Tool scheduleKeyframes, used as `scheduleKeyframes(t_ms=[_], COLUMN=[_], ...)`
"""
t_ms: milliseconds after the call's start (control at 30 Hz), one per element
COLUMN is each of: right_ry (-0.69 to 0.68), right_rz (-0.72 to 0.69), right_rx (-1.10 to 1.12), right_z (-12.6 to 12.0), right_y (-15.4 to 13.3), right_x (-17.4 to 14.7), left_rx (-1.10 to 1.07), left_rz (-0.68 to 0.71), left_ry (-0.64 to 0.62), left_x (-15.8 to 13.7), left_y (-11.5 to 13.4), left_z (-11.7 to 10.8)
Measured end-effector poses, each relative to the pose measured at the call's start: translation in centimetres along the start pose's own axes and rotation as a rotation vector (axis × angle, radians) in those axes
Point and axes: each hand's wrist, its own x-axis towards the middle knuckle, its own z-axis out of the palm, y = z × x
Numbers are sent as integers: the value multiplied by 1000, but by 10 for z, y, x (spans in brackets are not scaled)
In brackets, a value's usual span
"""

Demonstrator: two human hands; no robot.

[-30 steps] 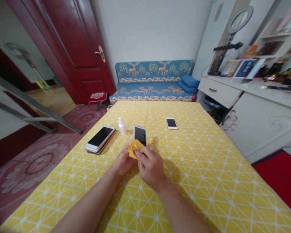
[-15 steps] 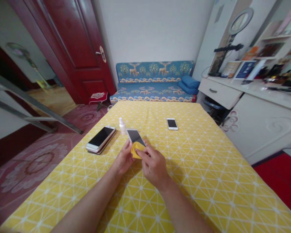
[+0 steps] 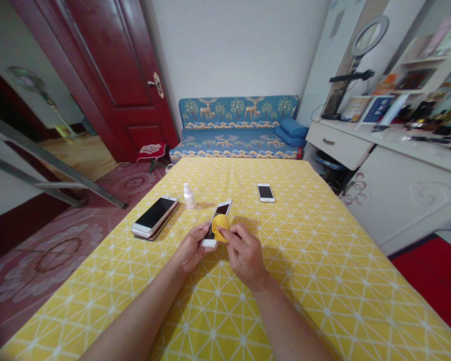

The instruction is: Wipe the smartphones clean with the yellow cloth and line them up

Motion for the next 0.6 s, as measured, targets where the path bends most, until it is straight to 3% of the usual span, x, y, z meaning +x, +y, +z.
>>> scheduleKeyframes(t_ms=[300,467,600], right_ry=[293,344,352], right_rz=[222,380,601], right_rx=[27,260,537], right_z=[-16,-11,3], right_y=[-1,-2,5], right_x=[10,9,3], left_rx=[134,74,111], left_rz=[-108,-127,-123], left_ry=[-82,-106,-129], left_x=[-5,-9,-9], left_y=[-5,-2,-4], left_z=[7,12,10])
